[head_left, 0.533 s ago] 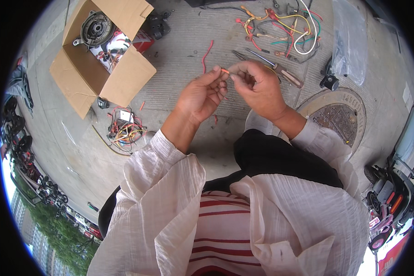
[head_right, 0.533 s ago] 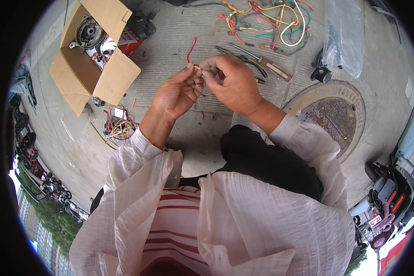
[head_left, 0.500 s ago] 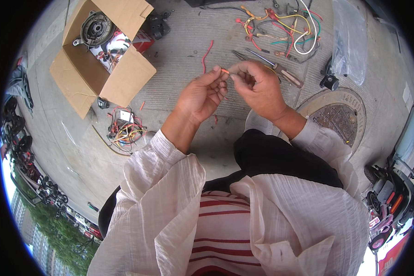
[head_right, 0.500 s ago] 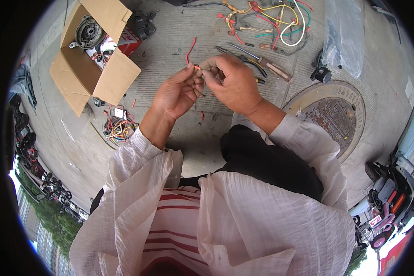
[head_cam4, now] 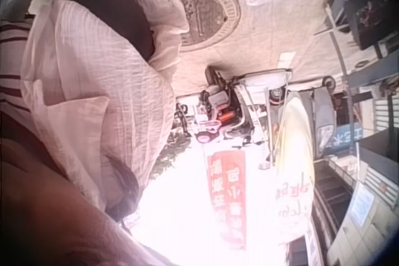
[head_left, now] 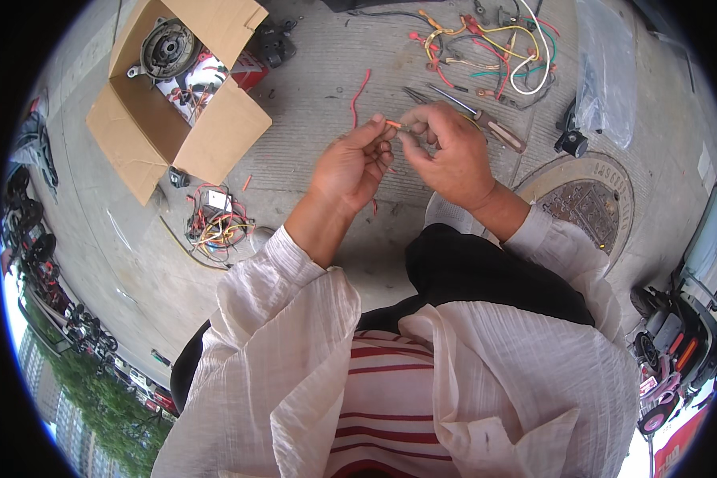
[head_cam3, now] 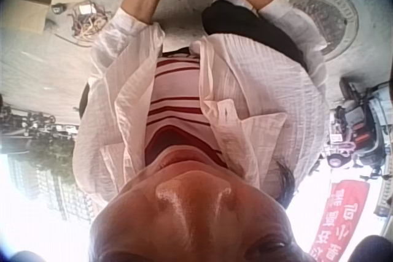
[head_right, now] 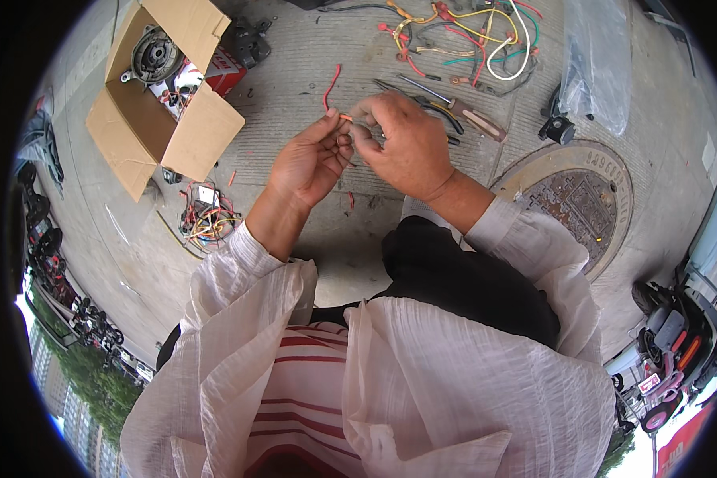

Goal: The person is repairing wires using pliers and a screwdriver. They strip the insulation from the wires, twist the exposed strands, and connect them together.

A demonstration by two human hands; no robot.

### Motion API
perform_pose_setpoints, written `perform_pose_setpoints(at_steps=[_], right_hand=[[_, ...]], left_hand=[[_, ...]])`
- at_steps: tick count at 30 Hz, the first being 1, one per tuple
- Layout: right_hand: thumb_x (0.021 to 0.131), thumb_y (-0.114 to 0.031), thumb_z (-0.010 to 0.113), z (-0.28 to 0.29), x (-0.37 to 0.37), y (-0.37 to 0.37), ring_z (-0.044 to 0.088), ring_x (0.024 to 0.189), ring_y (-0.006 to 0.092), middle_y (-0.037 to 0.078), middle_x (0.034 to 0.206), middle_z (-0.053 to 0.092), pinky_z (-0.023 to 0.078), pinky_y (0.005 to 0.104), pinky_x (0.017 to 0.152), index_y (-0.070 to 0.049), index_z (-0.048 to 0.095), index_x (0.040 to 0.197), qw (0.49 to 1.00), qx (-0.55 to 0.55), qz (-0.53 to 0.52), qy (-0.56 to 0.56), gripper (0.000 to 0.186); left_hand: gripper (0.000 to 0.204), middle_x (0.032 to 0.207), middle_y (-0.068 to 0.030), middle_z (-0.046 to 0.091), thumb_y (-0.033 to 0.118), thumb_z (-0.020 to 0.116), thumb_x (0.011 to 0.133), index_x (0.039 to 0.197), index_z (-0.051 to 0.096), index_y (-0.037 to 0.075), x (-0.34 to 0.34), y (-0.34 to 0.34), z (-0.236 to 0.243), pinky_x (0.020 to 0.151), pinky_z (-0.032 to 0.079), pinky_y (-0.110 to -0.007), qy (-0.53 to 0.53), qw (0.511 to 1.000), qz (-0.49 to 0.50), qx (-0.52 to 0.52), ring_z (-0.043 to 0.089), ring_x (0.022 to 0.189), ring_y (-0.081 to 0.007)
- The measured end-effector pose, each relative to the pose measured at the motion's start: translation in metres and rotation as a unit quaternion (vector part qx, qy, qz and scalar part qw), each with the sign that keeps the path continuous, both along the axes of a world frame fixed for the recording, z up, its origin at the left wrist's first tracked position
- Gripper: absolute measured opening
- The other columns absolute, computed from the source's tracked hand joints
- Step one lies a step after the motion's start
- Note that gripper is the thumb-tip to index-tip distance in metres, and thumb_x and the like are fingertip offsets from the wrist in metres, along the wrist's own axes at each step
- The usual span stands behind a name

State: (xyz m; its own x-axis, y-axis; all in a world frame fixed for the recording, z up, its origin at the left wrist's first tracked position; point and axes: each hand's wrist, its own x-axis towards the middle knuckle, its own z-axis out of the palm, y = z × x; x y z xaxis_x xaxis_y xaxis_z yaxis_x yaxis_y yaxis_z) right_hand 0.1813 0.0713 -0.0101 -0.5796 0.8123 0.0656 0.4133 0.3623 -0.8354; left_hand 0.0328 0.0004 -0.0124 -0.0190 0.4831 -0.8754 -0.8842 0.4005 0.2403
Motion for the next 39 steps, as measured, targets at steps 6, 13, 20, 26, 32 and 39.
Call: perform_pose_setpoints(at_steps=[6,13,20,26,32,39], right_hand=[[0.072,-0.007,0.071,-0.004,0.000,0.001,0.064,0.066,0.0230,0.003,0.081,0.063,0.051,0.0323,0.053,-0.012,0.060,0.086,0.999,0.032,-0.002,0.012,0.018],[0.072,-0.006,0.069,-0.004,-0.001,0.000,0.063,0.065,0.0223,0.002,0.078,0.063,0.051,0.0323,0.054,-0.012,0.061,0.083,0.999,0.030,-0.028,0.007,0.015],[0.072,-0.006,0.069,-0.004,0.000,0.001,0.063,0.064,0.0218,0.003,0.076,0.063,0.050,0.0320,0.054,-0.011,0.060,0.082,0.999,-0.019,-0.038,0.012,0.015],[0.070,-0.004,0.068,-0.005,0.000,-0.001,0.062,0.062,0.0227,0.005,0.073,0.061,0.050,0.0328,0.054,-0.009,0.059,0.080,0.996,-0.066,-0.054,0.005,0.015],[0.069,-0.002,0.067,-0.004,-0.002,0.001,0.059,0.059,0.0186,0.006,0.070,0.060,0.049,0.0300,0.055,-0.005,0.058,0.079,0.990,-0.113,-0.077,0.021,0.013],[0.069,0.002,0.065,-0.009,0.006,0.008,0.055,0.059,0.0121,0.004,0.072,0.058,0.047,0.0276,0.055,-0.003,0.058,0.080,0.979,-0.141,-0.134,0.061,0.014]], left_hand=[[0.012,0.083,-0.0035,0.065,0.015,0.067,0.090,0.088,0.065,0.004,0.002,-0.003,-0.003,0.068,0.043,-0.024,0.117,0.992,-0.024,0.052,0.053,0.072,-0.0097],[0.015,0.081,-0.0038,0.066,0.017,0.069,0.088,0.080,0.065,0.006,0.008,0.000,0.005,0.067,0.040,-0.024,0.236,0.969,-0.054,0.053,0.051,0.070,-0.0082],[0.014,0.081,-0.0019,0.065,0.018,0.071,0.087,0.082,0.066,0.005,0.010,0.002,0.010,0.068,0.038,-0.024,0.250,0.965,-0.078,0.032,0.047,0.070,-0.0076],[0.020,0.072,0.0023,0.053,0.020,0.073,0.086,0.076,0.065,0.006,0.014,0.001,0.008,0.065,0.034,-0.024,0.239,0.966,-0.079,0.060,0.043,0.070,-0.0076],[0.012,0.088,-0.0029,0.065,0.017,0.069,0.089,0.084,0.067,0.006,0.019,-0.004,0.007,0.072,0.039,-0.024,0.235,0.968,-0.051,0.067,0.047,0.074,-0.0085],[0.011,0.092,-0.0048,0.066,0.015,0.067,0.090,0.089,0.066,0.005,0.007,0.000,0.007,0.079,0.043,-0.025,0.240,0.968,-0.019,0.071,0.056,0.085,-0.0108]])
